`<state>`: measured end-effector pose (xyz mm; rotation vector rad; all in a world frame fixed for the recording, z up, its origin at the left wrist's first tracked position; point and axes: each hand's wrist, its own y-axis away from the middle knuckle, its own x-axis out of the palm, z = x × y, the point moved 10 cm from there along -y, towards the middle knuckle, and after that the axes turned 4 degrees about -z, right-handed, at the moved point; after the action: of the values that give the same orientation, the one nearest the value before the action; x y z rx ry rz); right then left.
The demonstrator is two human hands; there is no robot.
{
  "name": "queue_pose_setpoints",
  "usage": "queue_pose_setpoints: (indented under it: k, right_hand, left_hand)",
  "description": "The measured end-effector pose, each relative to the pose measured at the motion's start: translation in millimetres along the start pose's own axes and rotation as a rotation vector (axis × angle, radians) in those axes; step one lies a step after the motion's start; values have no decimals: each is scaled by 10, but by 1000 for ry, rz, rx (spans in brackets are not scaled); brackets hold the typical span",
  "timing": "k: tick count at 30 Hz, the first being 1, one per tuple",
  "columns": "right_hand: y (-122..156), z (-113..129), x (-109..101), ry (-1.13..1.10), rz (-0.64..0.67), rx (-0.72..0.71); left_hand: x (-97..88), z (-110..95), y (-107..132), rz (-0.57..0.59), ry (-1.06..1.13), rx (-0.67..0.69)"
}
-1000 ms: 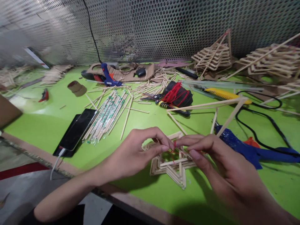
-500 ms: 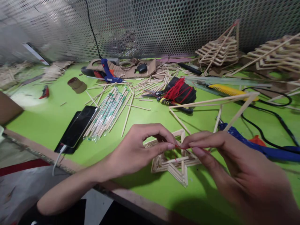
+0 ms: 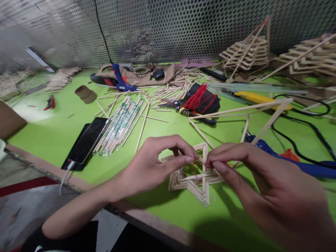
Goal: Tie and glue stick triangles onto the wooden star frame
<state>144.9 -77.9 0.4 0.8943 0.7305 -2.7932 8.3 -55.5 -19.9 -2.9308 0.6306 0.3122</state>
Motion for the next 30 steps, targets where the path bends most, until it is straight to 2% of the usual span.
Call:
queue_pose_setpoints:
  k: [8,18,25,30]
  right_hand:
    - [39,-110,90,41,67,27]
    - [55,-79,96,6,106,-29]
    - [123,-92,62,-7,122,-50]
    - [142,-78,48,13,127,-72]
  left_hand:
    - [-2,38,-4,-23,50,-33]
    - [-47,67,13,-56,142,-32]
    - [-19,44,-10,-36,76,-8]
    - [-70,25,-21,-72,13,15]
